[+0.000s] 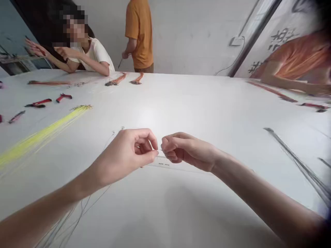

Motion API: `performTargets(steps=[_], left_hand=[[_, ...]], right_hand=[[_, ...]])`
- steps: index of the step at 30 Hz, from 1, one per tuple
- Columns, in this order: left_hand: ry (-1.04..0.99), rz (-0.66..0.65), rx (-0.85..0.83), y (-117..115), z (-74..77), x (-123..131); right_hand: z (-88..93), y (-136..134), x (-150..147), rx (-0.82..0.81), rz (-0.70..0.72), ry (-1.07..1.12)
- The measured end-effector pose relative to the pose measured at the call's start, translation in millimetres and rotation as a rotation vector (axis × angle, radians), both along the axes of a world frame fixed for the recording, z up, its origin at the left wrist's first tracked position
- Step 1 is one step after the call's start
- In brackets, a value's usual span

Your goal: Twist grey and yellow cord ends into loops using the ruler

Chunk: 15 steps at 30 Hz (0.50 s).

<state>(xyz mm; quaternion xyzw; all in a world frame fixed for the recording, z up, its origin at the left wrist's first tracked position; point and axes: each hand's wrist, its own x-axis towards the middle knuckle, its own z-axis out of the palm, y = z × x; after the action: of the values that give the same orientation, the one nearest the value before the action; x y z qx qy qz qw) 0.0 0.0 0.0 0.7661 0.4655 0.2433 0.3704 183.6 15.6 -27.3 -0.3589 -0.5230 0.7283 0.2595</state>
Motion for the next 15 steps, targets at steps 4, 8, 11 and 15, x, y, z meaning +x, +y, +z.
performTargets(steps=[4,8,11,15], left_hand=[[0.005,-0.012,0.292,-11,3.4,1],[0.036,-0.053,0.576,-15,-0.2,3],[0.045,-0.085,0.712,-15,-2.8,3],[0.021,-0.096,0.797,-16,-3.7,2]], right_hand=[[1.6,-5,0,-0.053,0.055,0.103],[2.9,-9,-1,-0.099,0.080,0.168],[4.3,-11,-2,-0.122,0.102,0.201],[3.8,-10,-2,-0.138,0.137,0.243]])
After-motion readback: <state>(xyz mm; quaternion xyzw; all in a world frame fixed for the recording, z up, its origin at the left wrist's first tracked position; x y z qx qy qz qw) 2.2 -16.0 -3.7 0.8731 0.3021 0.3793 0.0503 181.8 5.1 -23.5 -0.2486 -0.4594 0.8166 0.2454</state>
